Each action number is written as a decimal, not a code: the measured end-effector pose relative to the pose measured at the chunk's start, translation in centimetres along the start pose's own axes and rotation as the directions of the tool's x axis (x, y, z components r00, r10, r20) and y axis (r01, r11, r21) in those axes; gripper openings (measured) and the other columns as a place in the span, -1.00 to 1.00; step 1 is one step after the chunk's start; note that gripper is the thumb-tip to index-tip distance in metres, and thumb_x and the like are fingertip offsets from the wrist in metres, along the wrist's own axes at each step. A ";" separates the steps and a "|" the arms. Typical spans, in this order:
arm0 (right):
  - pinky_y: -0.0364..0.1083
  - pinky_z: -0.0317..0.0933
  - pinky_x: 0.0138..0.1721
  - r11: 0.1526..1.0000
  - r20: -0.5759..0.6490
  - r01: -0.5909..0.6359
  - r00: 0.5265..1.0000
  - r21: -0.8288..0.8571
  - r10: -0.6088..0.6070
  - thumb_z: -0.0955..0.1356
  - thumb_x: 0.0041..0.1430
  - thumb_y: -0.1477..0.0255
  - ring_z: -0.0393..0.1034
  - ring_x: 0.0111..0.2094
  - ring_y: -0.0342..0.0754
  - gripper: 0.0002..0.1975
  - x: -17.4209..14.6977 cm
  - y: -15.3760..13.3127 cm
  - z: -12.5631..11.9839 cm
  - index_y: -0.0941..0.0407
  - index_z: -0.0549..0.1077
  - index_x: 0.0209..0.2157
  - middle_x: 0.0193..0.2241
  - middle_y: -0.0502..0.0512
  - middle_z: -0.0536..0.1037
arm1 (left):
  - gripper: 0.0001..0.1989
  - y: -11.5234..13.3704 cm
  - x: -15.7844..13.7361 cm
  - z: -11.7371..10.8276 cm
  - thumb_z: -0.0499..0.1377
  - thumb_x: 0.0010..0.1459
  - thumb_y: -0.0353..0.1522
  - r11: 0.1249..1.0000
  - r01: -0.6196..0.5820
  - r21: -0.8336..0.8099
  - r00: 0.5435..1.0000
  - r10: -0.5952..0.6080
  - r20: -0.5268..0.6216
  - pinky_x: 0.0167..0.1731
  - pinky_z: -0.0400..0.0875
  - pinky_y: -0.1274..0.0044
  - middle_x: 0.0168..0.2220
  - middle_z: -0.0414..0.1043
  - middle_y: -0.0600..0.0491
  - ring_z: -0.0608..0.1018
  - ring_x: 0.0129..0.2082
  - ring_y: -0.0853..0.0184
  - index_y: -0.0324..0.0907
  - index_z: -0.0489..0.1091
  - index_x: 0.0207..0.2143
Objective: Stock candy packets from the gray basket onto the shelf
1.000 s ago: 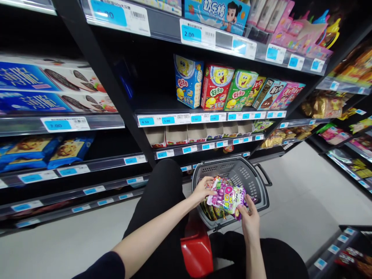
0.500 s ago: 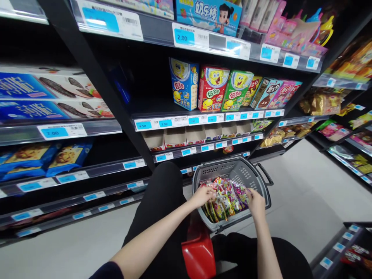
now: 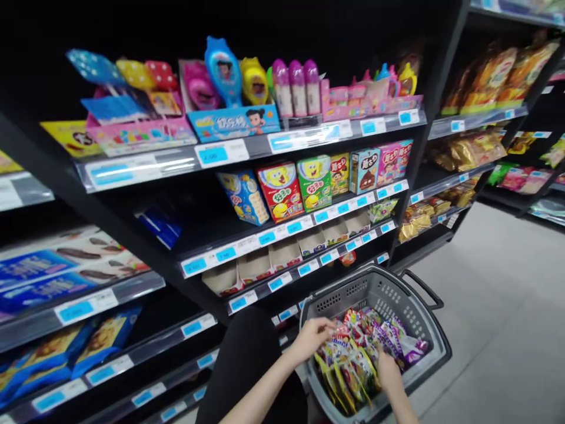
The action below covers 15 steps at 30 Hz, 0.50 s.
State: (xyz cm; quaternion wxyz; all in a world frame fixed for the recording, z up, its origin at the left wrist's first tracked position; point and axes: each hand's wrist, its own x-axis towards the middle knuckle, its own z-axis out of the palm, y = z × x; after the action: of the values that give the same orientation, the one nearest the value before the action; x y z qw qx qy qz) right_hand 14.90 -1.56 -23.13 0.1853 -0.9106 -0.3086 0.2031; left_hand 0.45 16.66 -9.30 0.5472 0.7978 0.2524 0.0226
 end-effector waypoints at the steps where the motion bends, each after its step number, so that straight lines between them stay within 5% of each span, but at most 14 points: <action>1: -0.05 0.25 -0.38 1.000 0.009 -0.015 1.000 0.004 0.015 0.12 -0.03 0.74 0.49 -0.39 0.07 -0.51 0.0 0.2 0.2 0.26 0.33 -0.04 -0.46 0.31 0.56 | -0.75 1.4 1.7 -0.9 0.03 0.03 -0.36 0.999 -0.045 0.008 0.998 0.046 -0.047 -0.42 0.37 0.56 -0.37 0.49 0.01 0.51 -0.42 0.35 -0.26 0.41 -0.27; 5: -0.08 0.27 -0.35 0.997 0.064 -0.075 0.995 0.006 0.074 0.05 0.06 0.72 0.49 -0.34 0.02 -0.51 0.3 0.7 -0.2 0.22 0.31 -0.03 -0.40 0.30 0.57 | -0.73 8.8 10.4 -3.8 0.01 0.05 -0.40 0.966 -0.178 0.186 0.951 0.218 -0.220 -0.35 0.39 0.50 -0.26 0.48 0.00 0.50 -0.38 0.35 -0.22 0.36 -0.19; 8: -0.04 0.28 -0.40 0.994 0.093 -0.109 0.990 0.005 0.108 0.04 0.08 0.68 0.50 -0.36 0.06 -0.55 0.7 0.2 -1.3 0.21 0.38 -0.11 -0.38 0.32 0.56 | -0.65 14.2 17.7 -5.0 0.04 0.00 -0.50 0.830 -0.150 0.538 0.895 0.345 -0.283 -0.06 0.26 0.49 -0.09 0.40 0.00 0.42 -0.10 0.32 -0.19 0.32 -0.10; 11: 0.00 0.28 -0.40 0.994 0.101 -0.109 0.989 0.009 0.108 0.08 0.09 0.63 0.49 -0.35 0.12 -0.63 0.8 -1.5 -3.6 0.25 0.43 -0.21 -0.40 0.35 0.56 | -0.59 17.7 23.9 -5.6 0.03 0.01 -0.52 0.786 -0.066 0.615 0.901 0.312 -0.302 0.01 0.17 0.42 -0.01 0.31 -0.11 0.34 0.01 0.22 -0.22 0.27 -0.04; 15: -0.03 0.27 -0.34 1.000 0.048 -0.017 0.999 0.014 0.016 0.22 0.05 0.49 0.47 -0.30 0.11 -0.72 -0.4 -3.5 -8.7 0.20 0.43 -0.19 -0.35 0.32 0.55 | -0.58 19.3 29.8 -6.2 0.05 0.01 -0.48 0.771 0.049 0.635 0.900 0.241 -0.362 0.02 0.12 0.34 0.03 0.27 -0.17 0.30 0.04 0.13 -0.21 0.24 -0.01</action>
State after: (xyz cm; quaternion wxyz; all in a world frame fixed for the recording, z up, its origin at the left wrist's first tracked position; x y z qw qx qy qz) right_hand 17.11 -1.03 -14.00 0.1827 -0.9067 -0.3038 0.2286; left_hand 31.74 29.44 3.13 0.1783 0.9218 0.3152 0.1380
